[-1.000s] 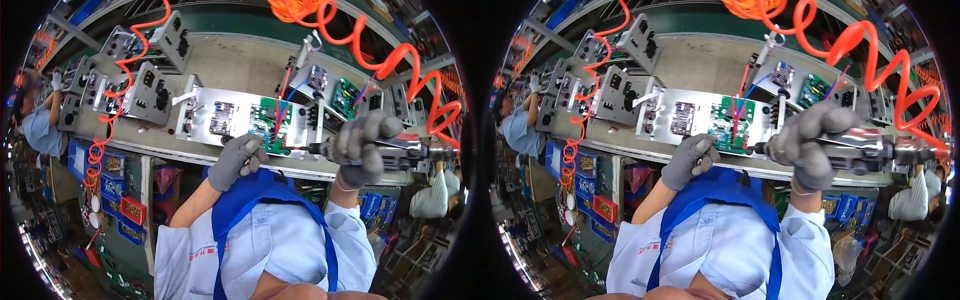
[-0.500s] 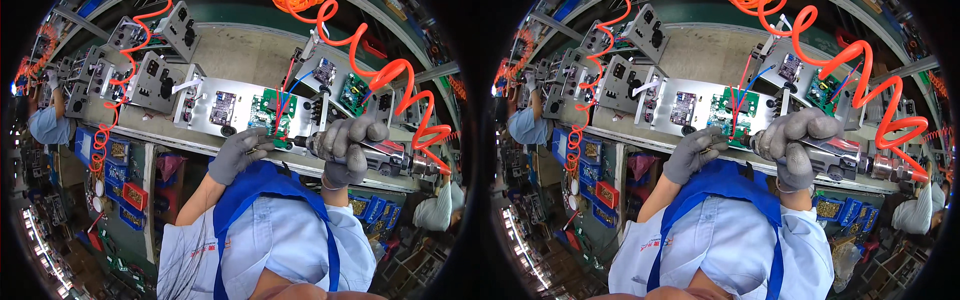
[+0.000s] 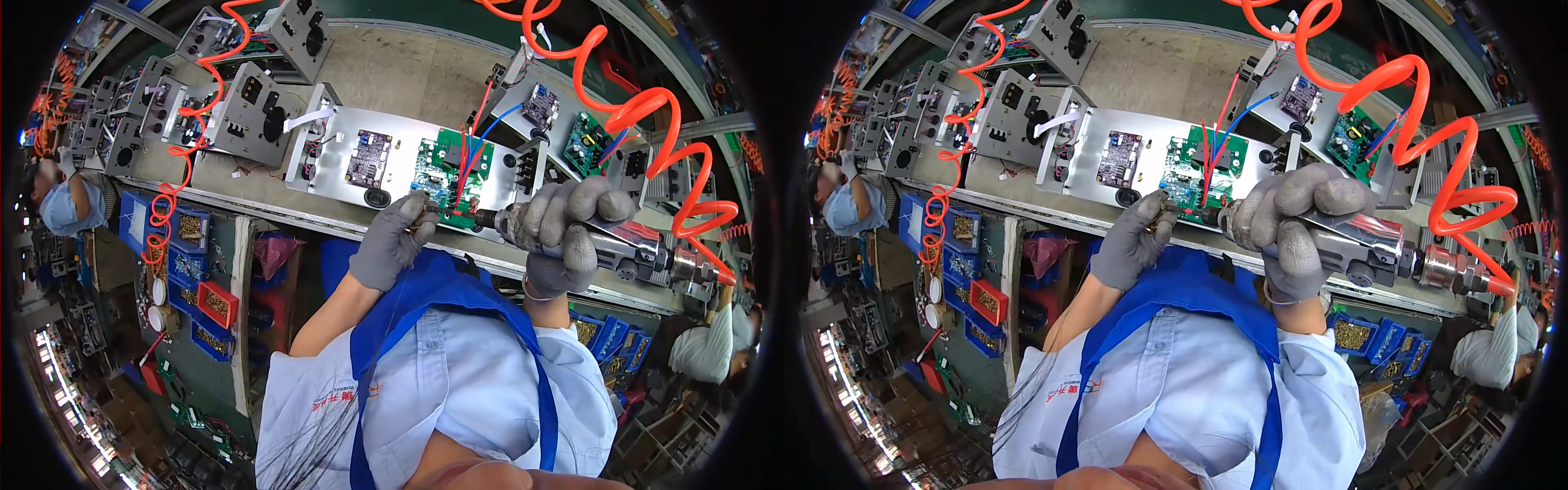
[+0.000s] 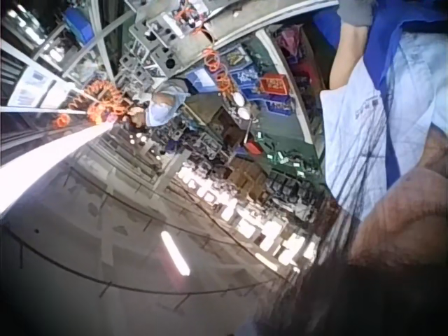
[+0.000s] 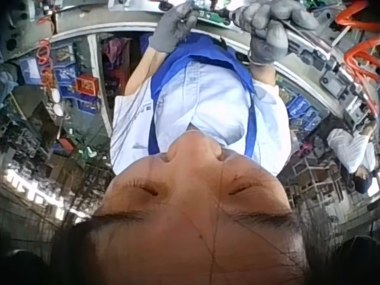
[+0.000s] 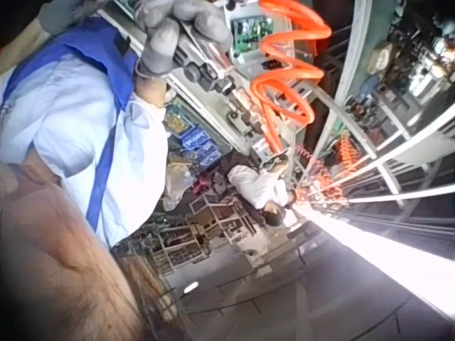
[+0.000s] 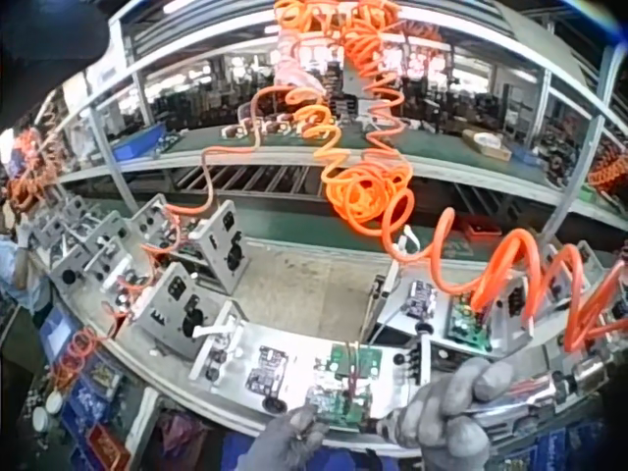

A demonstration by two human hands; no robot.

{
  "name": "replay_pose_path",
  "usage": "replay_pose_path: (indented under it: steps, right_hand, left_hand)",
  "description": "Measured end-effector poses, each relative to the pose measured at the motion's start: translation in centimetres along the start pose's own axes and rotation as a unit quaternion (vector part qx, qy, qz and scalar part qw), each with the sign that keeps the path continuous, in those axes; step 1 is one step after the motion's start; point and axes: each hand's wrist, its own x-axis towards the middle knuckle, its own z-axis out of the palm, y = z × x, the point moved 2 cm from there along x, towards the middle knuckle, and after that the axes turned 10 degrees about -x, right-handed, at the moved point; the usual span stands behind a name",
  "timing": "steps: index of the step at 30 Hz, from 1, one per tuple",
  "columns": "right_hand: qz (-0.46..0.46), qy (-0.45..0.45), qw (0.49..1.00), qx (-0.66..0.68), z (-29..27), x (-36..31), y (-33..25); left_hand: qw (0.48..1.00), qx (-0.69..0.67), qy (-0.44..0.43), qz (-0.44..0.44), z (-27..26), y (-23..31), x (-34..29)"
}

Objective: The person assembles electronic devices on a factory line. They use a pneumatic screwdriver to fasten screws into metal chassis, place circuit boards inside, and secure components. The person handles multiple units sequentially, moving them along the assembly line.

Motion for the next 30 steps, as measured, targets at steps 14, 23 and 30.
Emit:
replay_pose_path:
  steps: [14, 23, 30]
  right_hand:
    - [-0.014, 0.018, 1.0, -0.013, -0.4, -1.0, -0.3]
    - [-0.01, -0.039, 0.999, -0.004, 0.1, -0.4, 0.4]
    - [0.02, -0.033, 0.999, -0.019, 0.5, -1.5, 0.7]
  left_hand:
    - [0.994, 0.013, 0.095, -0.05, -0.2, -1.0, -0.7]
    - [0.987, -0.131, 0.031, -0.09, -1.4, -1.0, 0.1]
    - [0.989, 0.093, 0.07, -0.089, -2.5, -1.6, -0.1]
